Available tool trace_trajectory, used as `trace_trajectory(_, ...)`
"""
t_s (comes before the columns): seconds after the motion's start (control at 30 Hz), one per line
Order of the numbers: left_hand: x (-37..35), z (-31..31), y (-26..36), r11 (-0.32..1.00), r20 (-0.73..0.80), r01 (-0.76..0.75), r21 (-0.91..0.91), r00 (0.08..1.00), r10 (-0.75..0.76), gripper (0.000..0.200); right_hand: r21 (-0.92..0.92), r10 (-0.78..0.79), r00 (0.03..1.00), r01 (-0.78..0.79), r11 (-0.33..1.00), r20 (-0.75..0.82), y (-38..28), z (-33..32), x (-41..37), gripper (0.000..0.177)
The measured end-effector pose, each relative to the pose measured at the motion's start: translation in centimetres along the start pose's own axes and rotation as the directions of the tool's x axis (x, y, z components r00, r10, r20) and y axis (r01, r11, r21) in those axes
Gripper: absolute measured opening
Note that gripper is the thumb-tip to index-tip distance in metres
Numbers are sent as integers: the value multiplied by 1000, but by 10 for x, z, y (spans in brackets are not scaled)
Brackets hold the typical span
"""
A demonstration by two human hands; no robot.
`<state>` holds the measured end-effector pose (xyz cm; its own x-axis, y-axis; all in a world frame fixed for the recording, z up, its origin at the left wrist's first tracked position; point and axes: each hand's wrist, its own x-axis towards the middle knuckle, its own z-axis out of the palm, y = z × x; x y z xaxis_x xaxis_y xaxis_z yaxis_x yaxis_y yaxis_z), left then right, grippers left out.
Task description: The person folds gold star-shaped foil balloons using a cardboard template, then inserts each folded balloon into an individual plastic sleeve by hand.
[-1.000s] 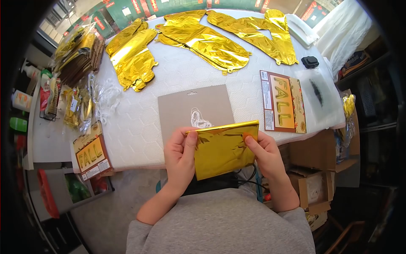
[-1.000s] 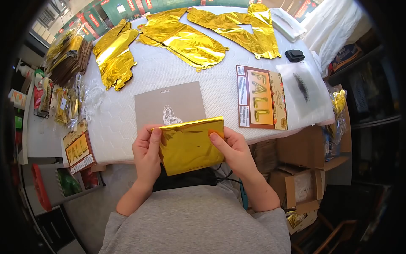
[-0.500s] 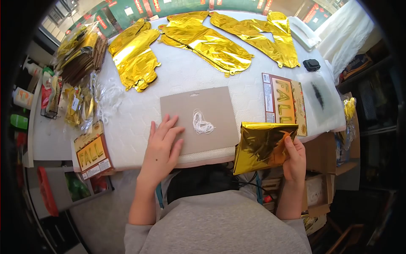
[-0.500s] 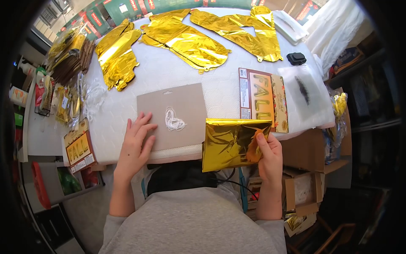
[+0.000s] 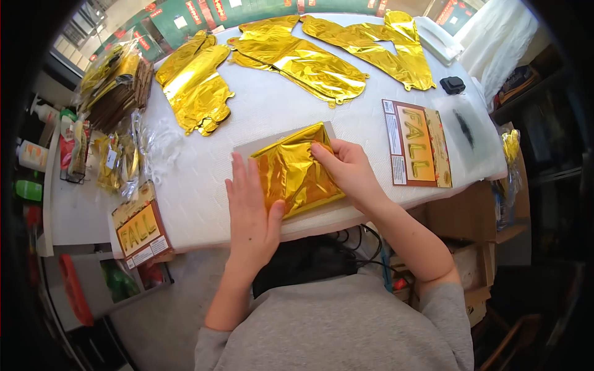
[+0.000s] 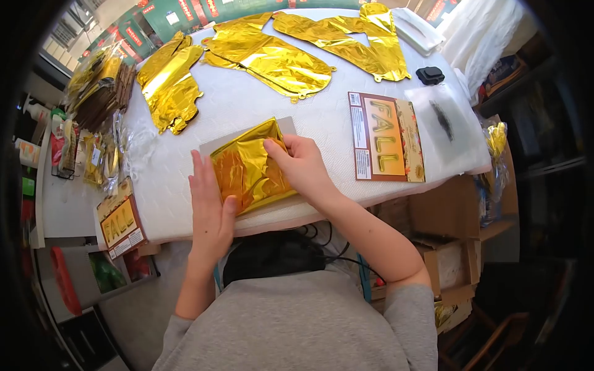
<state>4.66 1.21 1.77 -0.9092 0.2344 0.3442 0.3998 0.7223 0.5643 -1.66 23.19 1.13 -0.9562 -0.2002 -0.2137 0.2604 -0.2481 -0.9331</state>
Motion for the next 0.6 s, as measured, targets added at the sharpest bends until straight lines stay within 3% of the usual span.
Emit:
trace_trajectory(0.07, 2, 10, -2, 999, 55, 8, 31, 998, -9, 81, -116, -84, 996, 80, 990, -27, 5, 2, 3, 33)
trace_trajectory(0.1, 4, 14, -2, 991, 102, 1, 133, 995, -15, 81, -118, -81, 996, 77, 990, -32, 5, 1, 1, 33)
trace_trajectory(0.13, 4, 16, -3, 972, 148, -11, 234, 989, -24, 82, -332, -106, 993, 82, 940, -56, 1, 1, -1, 32)
trace_trajectory(0.17, 4, 18, -3, 976, 155, 1, 216, 987, -35, 82, -530, -134, 988, 77, 845, -71, -1, 1, -3, 31)
trace_trajectory(0.3, 6, 19, -3, 962, 191, -26, 272, 981, -27, 81, -510, -113, 991, 58, 858, -78, 8, -7, 2, 31)
trace_trajectory(0.4, 6, 22, -6, 974, 187, -9, 226, 982, -34, 82, -448, -171, 971, 79, 891, -167, 5, 0, 1, 36)
trace_trajectory(0.5, 8, 23, -7, 988, 154, -21, 155, 988, -3, 81, -597, -278, 932, 90, 797, -230, 2, 3, -2, 39)
trace_trajectory(0.57, 11, 19, -5, 984, 164, -49, 170, 986, 21, 85, -842, -458, 875, 127, 524, -154, 6, 7, -3, 39)
trace_trajectory(0.6, 14, 18, -5, 985, 159, -43, 170, 987, 16, 85, -843, -457, 877, 130, 521, -147, 7, 8, -3, 39)
